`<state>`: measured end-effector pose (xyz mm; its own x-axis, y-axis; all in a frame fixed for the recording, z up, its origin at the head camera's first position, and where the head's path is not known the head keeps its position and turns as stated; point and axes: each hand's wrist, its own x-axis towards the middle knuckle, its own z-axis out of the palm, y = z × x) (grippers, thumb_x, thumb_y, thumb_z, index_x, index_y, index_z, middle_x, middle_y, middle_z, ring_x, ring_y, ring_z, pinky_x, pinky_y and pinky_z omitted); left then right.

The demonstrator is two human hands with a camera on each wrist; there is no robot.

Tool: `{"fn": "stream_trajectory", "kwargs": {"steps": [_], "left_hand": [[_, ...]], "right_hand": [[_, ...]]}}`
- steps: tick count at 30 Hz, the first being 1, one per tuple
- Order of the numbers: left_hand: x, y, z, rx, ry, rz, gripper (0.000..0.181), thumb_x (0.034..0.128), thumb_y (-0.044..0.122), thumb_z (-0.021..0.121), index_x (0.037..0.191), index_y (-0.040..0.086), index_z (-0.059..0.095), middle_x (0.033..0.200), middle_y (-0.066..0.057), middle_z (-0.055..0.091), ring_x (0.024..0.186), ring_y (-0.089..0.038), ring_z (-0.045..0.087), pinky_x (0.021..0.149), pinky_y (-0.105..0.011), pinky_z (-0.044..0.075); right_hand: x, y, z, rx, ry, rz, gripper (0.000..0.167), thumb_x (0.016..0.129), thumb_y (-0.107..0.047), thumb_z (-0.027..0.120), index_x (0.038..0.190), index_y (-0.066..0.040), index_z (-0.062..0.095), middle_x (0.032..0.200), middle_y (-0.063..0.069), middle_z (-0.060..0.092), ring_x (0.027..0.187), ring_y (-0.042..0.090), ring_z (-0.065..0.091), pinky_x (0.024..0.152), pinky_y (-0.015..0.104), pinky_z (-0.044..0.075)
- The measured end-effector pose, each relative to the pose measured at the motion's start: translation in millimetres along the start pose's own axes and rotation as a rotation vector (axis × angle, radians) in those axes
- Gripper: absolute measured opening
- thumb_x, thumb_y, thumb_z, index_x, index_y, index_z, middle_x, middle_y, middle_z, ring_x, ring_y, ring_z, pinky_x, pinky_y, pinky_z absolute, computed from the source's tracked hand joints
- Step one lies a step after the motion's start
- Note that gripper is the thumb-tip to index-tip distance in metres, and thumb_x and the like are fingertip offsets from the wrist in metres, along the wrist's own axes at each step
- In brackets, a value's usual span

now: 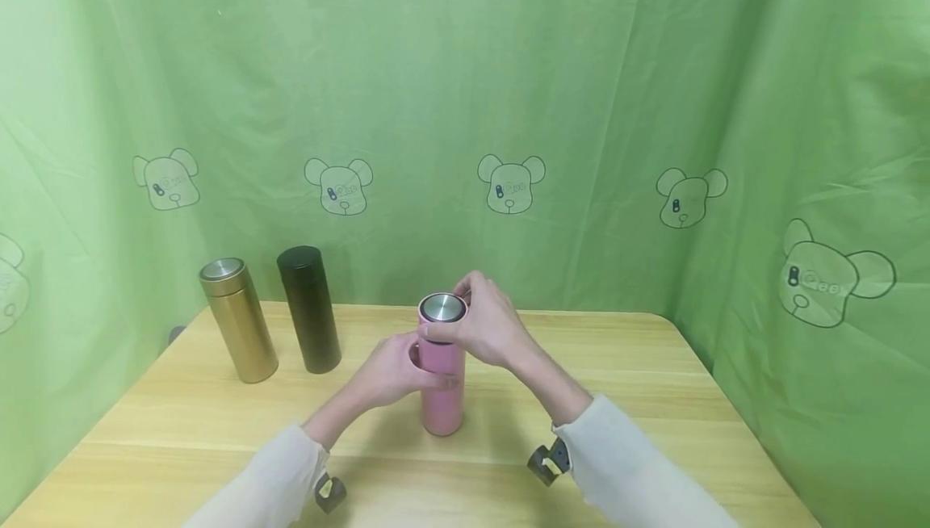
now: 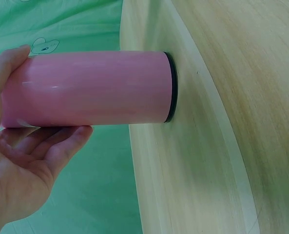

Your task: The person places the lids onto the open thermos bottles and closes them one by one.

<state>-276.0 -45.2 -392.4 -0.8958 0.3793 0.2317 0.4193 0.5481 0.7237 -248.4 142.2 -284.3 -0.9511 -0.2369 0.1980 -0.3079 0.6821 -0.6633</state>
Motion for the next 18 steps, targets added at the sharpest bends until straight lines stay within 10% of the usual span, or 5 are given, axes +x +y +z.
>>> {"fn": "stream_trajectory", "kwargs": {"steps": [9,18], "left_hand": [[-0.1,-0.6,-0.3,-0.019,-0.008,-0.013,0.063,0.0711,0.055,0.085,0.121,0.022,0.068,0.106,0.006,0.074,0.094,-0.011,0.068,0.080,-0.031,0.056],[1.5,-1.5,-0.6,-0.047,-0.033,-0.038,0.053,0.0706,0.055,0.085,0.112,0.027,0.068,0.099,0.011,0.072,0.089,-0.007,0.067,0.081,-0.032,0.056]], "right_hand": [[2.2,2.0,-11.1,0.098,-0.184,-0.014,0.102,0.079,-0.041,0.085,0.158,-0.010,0.029,0.144,0.021,0.051,0.132,0.038,0.052,0.106,0.057,0.047],[4.2,0.1,-18.2,0.305,-0.298,0.019,0.086,0.082,-0.008,0.073,0.157,-0.009,0.032,0.151,0.018,0.049,0.141,0.036,0.046,0.117,0.059,0.035]]}}
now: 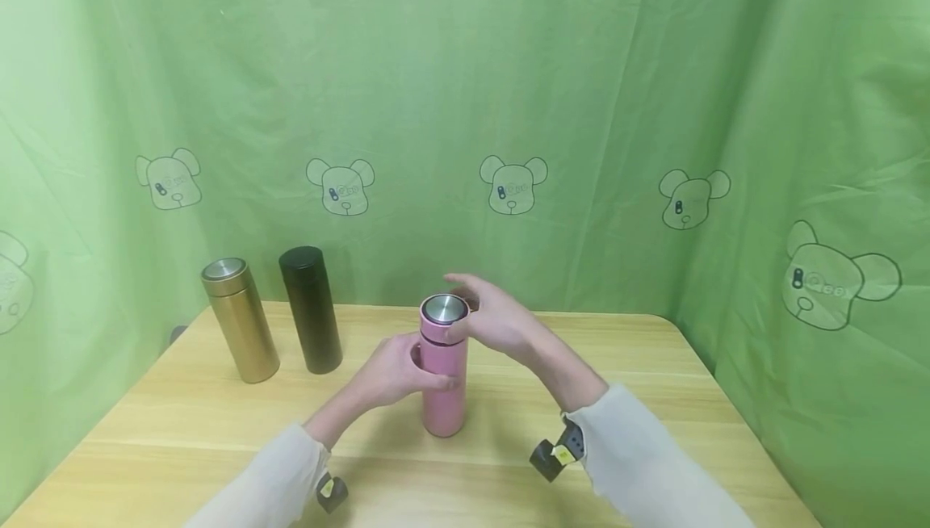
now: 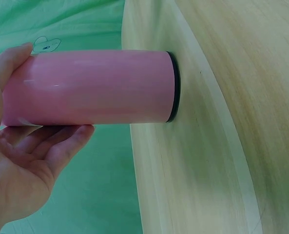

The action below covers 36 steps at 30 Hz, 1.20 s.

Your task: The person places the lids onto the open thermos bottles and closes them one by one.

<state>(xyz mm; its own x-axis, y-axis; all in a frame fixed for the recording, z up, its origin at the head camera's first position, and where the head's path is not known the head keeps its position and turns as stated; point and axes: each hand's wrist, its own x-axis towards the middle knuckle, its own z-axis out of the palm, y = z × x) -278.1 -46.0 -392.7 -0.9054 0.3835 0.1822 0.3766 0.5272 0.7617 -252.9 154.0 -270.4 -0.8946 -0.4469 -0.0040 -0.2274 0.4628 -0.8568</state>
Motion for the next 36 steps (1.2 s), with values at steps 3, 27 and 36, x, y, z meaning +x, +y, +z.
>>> {"fn": "stream_trajectory", "kwargs": {"steps": [3,27,36], "left_hand": [[0.2,-0.6,0.2,-0.012,-0.008,-0.011,0.054,0.0701,0.055,0.085,0.112,0.027,0.068,0.100,0.012,0.072,0.090,-0.008,0.067,0.082,-0.032,0.056],[1.1,0.0,-0.4,0.016,0.012,0.016,0.056,0.0712,0.053,0.086,0.115,0.023,0.068,0.101,0.009,0.073,0.091,-0.008,0.067,0.080,-0.030,0.056],[0.8,-0.7,0.3,0.026,0.012,0.020,0.054,0.0715,0.054,0.085,0.112,0.022,0.069,0.100,0.008,0.073,0.089,-0.009,0.067,0.077,-0.030,0.056]], "right_hand": [[0.2,-0.2,-0.1,-0.008,-0.006,0.003,0.079,0.083,-0.007,0.070,0.154,-0.004,0.037,0.148,0.016,0.053,0.140,0.035,0.048,0.116,0.058,0.036],[2.6,3.4,14.0,-0.194,0.241,0.047,0.071,0.073,-0.039,0.090,0.123,-0.006,0.052,0.112,0.013,0.064,0.103,0.026,0.062,0.085,0.039,0.053],[3.1,6.3,17.9,-0.171,0.255,0.052,0.074,0.072,-0.042,0.091,0.121,-0.004,0.049,0.112,0.014,0.060,0.101,0.026,0.060,0.081,0.036,0.052]]}}
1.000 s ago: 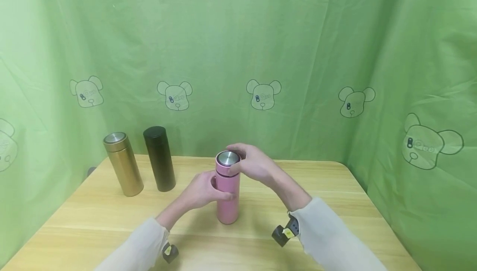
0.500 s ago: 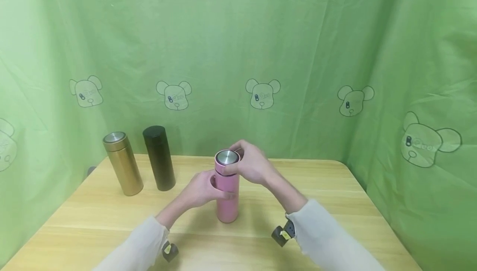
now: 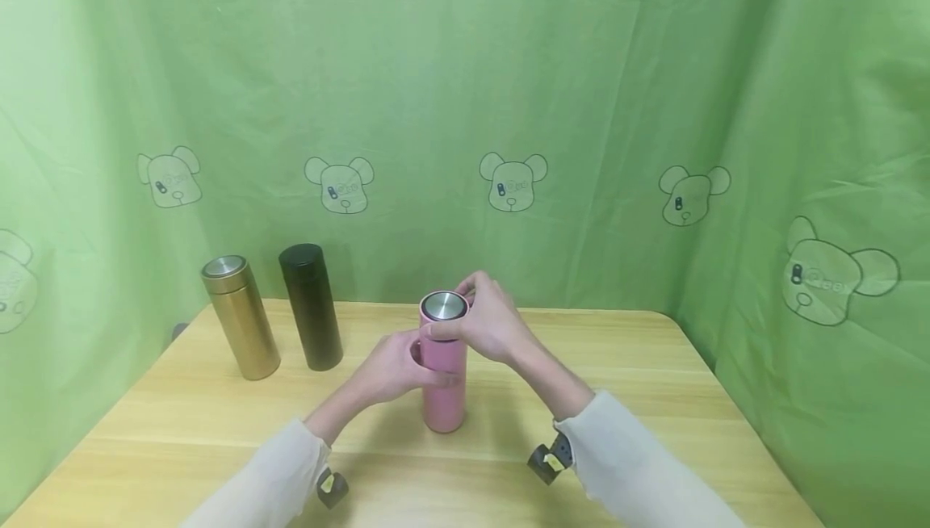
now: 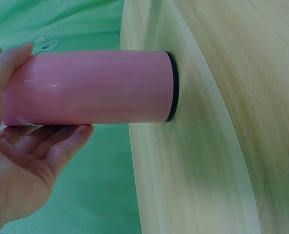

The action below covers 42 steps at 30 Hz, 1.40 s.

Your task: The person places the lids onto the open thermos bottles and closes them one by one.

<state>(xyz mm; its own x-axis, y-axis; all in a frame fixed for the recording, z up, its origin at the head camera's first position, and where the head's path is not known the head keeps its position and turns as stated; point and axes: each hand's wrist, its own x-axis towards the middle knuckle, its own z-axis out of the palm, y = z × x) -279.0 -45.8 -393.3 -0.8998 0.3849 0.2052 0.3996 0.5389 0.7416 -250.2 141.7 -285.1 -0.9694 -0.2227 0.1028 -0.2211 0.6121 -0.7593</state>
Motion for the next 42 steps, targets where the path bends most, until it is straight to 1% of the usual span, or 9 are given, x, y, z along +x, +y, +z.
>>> {"fn": "stream_trajectory", "kwargs": {"steps": [3,10,14,19,21,24,31,38,42], "left_hand": [[-0.3,-0.4,0.4,-0.003,-0.001,-0.002,0.055,0.0717,0.052,0.086,0.114,0.022,0.069,0.101,0.008,0.073,0.090,-0.009,0.067,0.078,-0.029,0.056],[-1.6,0.4,1.5,-0.010,-0.004,0.005,0.056,0.0714,0.054,0.086,0.116,0.023,0.069,0.102,0.009,0.073,0.091,-0.009,0.067,0.079,-0.030,0.056],[-1.3,0.7,1.7,-0.008,0.000,0.005,0.054,0.0707,0.055,0.085,0.112,0.025,0.069,0.100,0.010,0.073,0.090,-0.008,0.067,0.079,-0.030,0.056],[-1.2,0.2,1.4,-0.015,-0.010,-0.010,0.053,0.0710,0.055,0.085,0.112,0.026,0.069,0.099,0.011,0.073,0.089,-0.007,0.067,0.079,-0.031,0.056],[-1.1,0.3,0.9,-0.023,-0.021,-0.021,0.053,0.0715,0.055,0.085,0.113,0.026,0.069,0.100,0.010,0.073,0.089,-0.008,0.067,0.080,-0.032,0.056],[-0.8,0.1,0.3,-0.035,-0.030,-0.035,0.054,0.0714,0.055,0.085,0.114,0.026,0.069,0.101,0.010,0.073,0.091,-0.008,0.067,0.082,-0.032,0.056],[-1.1,-0.2,0.5,-0.028,-0.021,-0.022,0.051,0.0712,0.054,0.085,0.112,0.027,0.069,0.100,0.011,0.072,0.090,-0.007,0.067,0.080,-0.031,0.056],[0.8,-1.6,1.0,0.009,0.001,0.011,0.052,0.0708,0.054,0.085,0.110,0.025,0.069,0.098,0.011,0.073,0.088,-0.008,0.067,0.078,-0.029,0.056],[1.3,-1.4,1.3,0.004,-0.002,0.004,0.052,0.0714,0.053,0.086,0.111,0.024,0.069,0.098,0.010,0.073,0.088,-0.008,0.067,0.078,-0.029,0.056]], "right_hand": [[0.3,0.6,0.3,0.012,-0.013,-0.006,0.077,0.073,-0.041,0.090,0.124,-0.002,0.048,0.115,0.015,0.059,0.104,0.027,0.060,0.085,0.039,0.053],[1.0,1.0,-4.3,0.034,-0.071,-0.027,0.097,0.076,-0.039,0.089,0.151,-0.003,0.037,0.132,0.018,0.054,0.122,0.032,0.056,0.102,0.049,0.049],[1.0,-0.3,-8.0,0.079,-0.107,-0.068,0.092,0.078,-0.030,0.088,0.151,-0.005,0.039,0.137,0.017,0.059,0.130,0.034,0.055,0.108,0.052,0.046],[-1.0,-1.4,-13.2,0.152,-0.179,-0.089,0.084,0.080,-0.011,0.082,0.152,-0.003,0.040,0.147,0.017,0.054,0.137,0.034,0.051,0.114,0.052,0.042],[-1.4,-1.6,-14.7,0.154,-0.186,-0.086,0.080,0.080,-0.007,0.078,0.151,-0.003,0.042,0.147,0.016,0.055,0.137,0.033,0.052,0.113,0.051,0.043],[-0.8,-1.3,-15.7,0.131,-0.184,-0.089,0.075,0.079,-0.005,0.076,0.148,-0.003,0.047,0.142,0.016,0.060,0.132,0.032,0.056,0.110,0.049,0.047],[0.5,-0.9,-14.9,0.111,-0.165,-0.083,0.068,0.079,-0.009,0.078,0.142,-0.004,0.054,0.132,0.013,0.066,0.125,0.029,0.061,0.105,0.047,0.050],[2.3,-1.8,-8.7,0.082,-0.085,-0.054,0.068,0.075,-0.019,0.087,0.132,-0.001,0.054,0.126,0.016,0.064,0.120,0.032,0.060,0.102,0.048,0.051],[2.9,-2.1,-4.9,0.032,-0.033,-0.040,0.071,0.072,-0.028,0.091,0.126,-0.002,0.052,0.120,0.015,0.061,0.112,0.030,0.059,0.097,0.044,0.052]]}}
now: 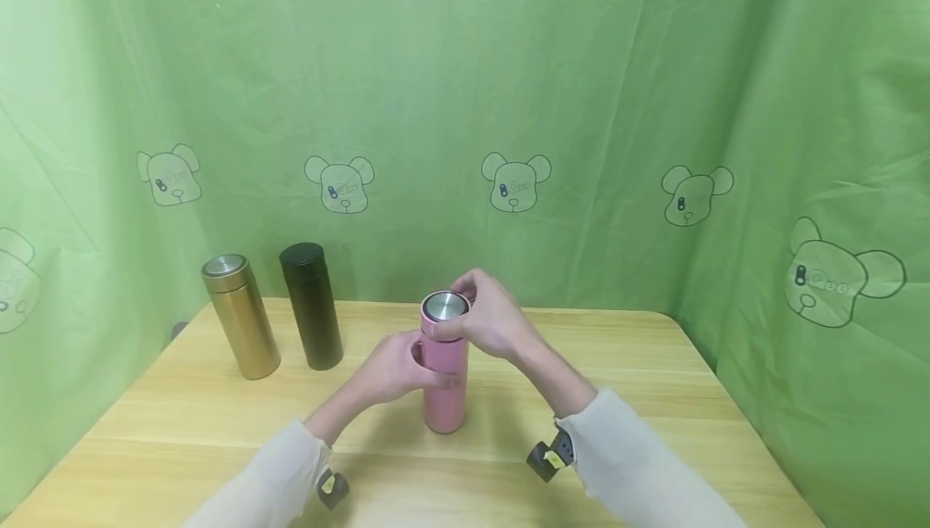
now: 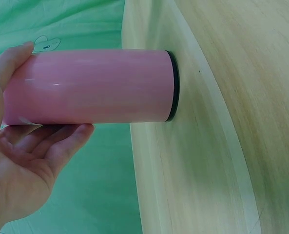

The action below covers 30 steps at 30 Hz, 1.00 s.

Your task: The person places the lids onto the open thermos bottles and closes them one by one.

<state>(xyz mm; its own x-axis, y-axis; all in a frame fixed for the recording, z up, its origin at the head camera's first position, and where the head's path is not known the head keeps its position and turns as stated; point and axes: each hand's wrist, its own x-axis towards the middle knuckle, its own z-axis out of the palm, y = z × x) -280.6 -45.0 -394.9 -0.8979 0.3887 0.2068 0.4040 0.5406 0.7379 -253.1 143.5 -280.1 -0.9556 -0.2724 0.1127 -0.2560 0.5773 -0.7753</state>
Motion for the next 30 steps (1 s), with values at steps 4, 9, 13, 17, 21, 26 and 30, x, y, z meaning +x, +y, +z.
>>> {"fn": "stream_trajectory", "kwargs": {"steps": [4,9,13,17,21,26,30], "left_hand": [[0.5,1.3,-0.2,0.001,-0.006,-0.011,0.053,0.0710,0.054,0.085,0.111,0.023,0.069,0.099,0.009,0.073,0.088,-0.008,0.067,0.078,-0.029,0.056],[0.2,2.8,-2.0,0.010,-0.002,0.002,0.053,0.0704,0.053,0.085,0.112,0.024,0.070,0.099,0.009,0.074,0.088,-0.008,0.067,0.077,-0.029,0.056],[-0.8,2.9,-3.1,0.020,0.000,0.012,0.052,0.0704,0.053,0.085,0.111,0.025,0.070,0.098,0.009,0.074,0.087,-0.008,0.067,0.076,-0.029,0.056],[-1.0,2.0,-3.0,0.025,-0.002,0.012,0.053,0.0703,0.054,0.085,0.112,0.024,0.070,0.098,0.008,0.074,0.087,-0.008,0.067,0.075,-0.029,0.055],[-0.9,0.8,-1.9,0.019,-0.007,0.004,0.056,0.0701,0.054,0.086,0.113,0.022,0.070,0.099,0.007,0.074,0.088,-0.009,0.067,0.075,-0.028,0.056],[-1.5,-0.2,-1.1,0.007,-0.009,-0.005,0.055,0.0701,0.053,0.086,0.112,0.021,0.069,0.100,0.007,0.074,0.088,-0.009,0.067,0.076,-0.028,0.056],[-1.8,0.6,-1.8,-0.012,-0.017,-0.003,0.050,0.0715,0.050,0.086,0.111,0.023,0.070,0.098,0.008,0.074,0.087,-0.008,0.067,0.077,-0.030,0.056]], "right_hand": [[0.2,1.2,1.4,-0.015,0.024,0.013,0.072,0.071,-0.032,0.091,0.122,-0.003,0.050,0.115,0.014,0.059,0.105,0.027,0.058,0.090,0.039,0.052],[1.8,2.4,2.7,-0.012,0.036,0.012,0.072,0.071,-0.034,0.091,0.120,-0.003,0.048,0.113,0.014,0.057,0.102,0.027,0.057,0.085,0.036,0.051],[2.1,2.7,3.6,-0.023,0.037,0.009,0.073,0.071,-0.035,0.091,0.120,-0.003,0.048,0.113,0.014,0.057,0.102,0.027,0.057,0.084,0.035,0.052],[1.9,2.6,3.4,-0.044,0.024,-0.004,0.073,0.072,-0.036,0.091,0.120,-0.003,0.047,0.114,0.014,0.056,0.103,0.027,0.057,0.085,0.036,0.052],[1.4,2.8,0.8,-0.049,-0.038,-0.022,0.078,0.074,-0.036,0.090,0.129,0.000,0.047,0.118,0.016,0.059,0.108,0.029,0.059,0.092,0.041,0.053],[0.1,2.5,-5.8,-0.037,-0.152,-0.045,0.095,0.077,-0.031,0.088,0.151,0.001,0.036,0.137,0.020,0.058,0.129,0.037,0.055,0.107,0.053,0.048],[0.3,2.8,-12.2,-0.016,-0.190,-0.065,0.095,0.077,-0.022,0.086,0.154,-0.003,0.034,0.146,0.020,0.053,0.139,0.041,0.047,0.113,0.057,0.041]]}}
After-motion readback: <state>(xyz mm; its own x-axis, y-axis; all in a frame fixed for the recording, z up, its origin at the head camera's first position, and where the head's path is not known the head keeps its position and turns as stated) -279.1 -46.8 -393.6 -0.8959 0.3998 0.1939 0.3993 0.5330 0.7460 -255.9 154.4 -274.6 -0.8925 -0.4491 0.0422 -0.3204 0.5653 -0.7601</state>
